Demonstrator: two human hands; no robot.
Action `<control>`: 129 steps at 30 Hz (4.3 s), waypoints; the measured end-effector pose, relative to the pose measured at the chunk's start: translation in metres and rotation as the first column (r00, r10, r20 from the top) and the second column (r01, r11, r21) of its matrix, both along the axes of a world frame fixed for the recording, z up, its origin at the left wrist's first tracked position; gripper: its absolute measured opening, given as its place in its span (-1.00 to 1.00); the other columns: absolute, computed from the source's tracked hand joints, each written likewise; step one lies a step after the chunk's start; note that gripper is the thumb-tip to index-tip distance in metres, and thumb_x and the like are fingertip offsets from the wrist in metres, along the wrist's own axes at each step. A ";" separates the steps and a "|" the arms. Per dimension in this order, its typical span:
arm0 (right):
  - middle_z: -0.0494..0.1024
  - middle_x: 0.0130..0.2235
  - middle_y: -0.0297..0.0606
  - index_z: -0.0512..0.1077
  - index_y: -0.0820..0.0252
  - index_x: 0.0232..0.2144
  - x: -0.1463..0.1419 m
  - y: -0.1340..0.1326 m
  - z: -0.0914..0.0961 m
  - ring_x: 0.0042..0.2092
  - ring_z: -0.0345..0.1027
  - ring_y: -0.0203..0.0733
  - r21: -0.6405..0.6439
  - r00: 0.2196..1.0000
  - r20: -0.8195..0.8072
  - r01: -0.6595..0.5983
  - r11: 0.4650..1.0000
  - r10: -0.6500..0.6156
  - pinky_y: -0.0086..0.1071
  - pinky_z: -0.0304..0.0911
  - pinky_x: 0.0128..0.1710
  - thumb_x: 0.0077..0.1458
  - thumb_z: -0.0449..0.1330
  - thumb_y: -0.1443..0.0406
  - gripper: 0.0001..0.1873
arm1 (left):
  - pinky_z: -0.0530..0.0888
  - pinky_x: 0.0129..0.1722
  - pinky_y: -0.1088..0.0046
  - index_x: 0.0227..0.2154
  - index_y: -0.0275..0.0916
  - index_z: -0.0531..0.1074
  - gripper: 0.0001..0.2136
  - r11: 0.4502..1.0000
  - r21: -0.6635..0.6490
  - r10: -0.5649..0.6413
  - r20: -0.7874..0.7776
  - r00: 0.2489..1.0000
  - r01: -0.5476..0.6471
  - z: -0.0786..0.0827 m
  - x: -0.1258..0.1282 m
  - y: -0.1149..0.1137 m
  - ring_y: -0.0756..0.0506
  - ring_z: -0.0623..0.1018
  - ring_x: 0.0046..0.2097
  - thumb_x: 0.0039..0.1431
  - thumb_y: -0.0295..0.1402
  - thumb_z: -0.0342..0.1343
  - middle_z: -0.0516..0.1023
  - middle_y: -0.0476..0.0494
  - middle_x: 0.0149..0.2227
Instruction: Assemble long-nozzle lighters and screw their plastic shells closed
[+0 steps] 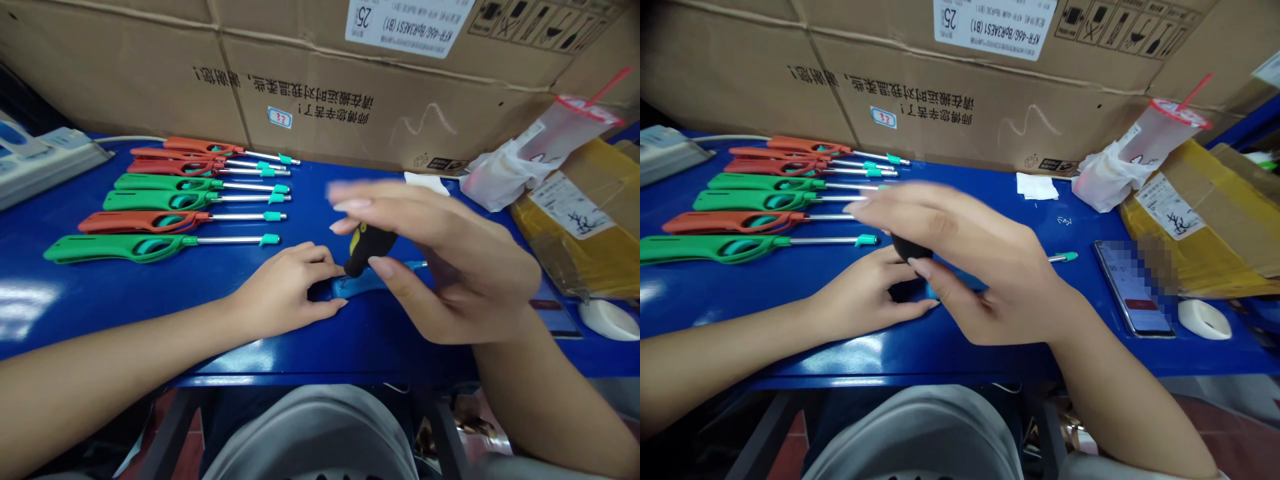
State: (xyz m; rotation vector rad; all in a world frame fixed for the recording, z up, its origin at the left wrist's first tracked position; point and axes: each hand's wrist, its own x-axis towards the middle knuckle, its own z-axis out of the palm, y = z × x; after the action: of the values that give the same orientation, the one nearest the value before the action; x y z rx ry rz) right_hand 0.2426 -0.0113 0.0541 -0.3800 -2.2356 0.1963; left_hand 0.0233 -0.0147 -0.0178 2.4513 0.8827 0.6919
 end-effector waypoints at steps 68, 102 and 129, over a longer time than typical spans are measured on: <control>0.65 -0.06 -0.22 0.47 0.19 0.14 0.003 -0.001 -0.002 -0.07 0.56 -0.16 0.009 0.996 -0.015 0.091 0.996 -0.090 -0.19 0.58 -0.02 0.37 0.25 0.33 -0.68 | 0.54 -0.13 0.26 -0.07 -0.19 0.61 -0.78 0.998 -0.002 0.066 0.002 0.998 -0.066 -0.002 0.002 0.000 -0.19 0.60 -0.12 0.26 -0.28 0.33 0.59 -0.12 -0.16; 0.65 -0.08 -0.24 0.51 0.10 0.14 0.006 0.002 0.001 -0.03 0.56 -0.13 0.049 0.989 0.009 0.146 0.988 -0.147 -0.16 0.55 0.10 0.36 0.24 0.34 -0.67 | 0.54 -0.16 0.29 -0.10 -0.18 0.60 -0.80 0.993 -0.004 0.114 -0.014 0.993 -0.114 -0.002 0.004 -0.002 -0.17 0.59 -0.14 0.26 -0.26 0.33 0.59 -0.11 -0.18; 0.61 0.16 -0.20 0.39 0.10 0.23 0.005 -0.002 0.001 0.08 0.57 -0.12 -0.060 0.992 0.060 0.114 0.992 -0.110 -0.13 0.51 0.18 0.39 0.16 0.34 -0.60 | 0.50 -0.29 0.34 -0.16 -0.18 0.60 -0.81 0.985 -0.002 0.171 -0.036 0.985 -0.171 0.001 0.005 -0.003 -0.17 0.60 -0.19 0.18 -0.30 0.35 0.60 -0.08 -0.22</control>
State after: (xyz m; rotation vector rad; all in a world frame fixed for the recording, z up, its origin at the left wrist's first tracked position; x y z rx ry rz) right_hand 0.2479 -0.0130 0.0554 -0.5502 -2.2601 0.1990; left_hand 0.0284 -0.0178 -0.0166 2.4102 1.1174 0.7047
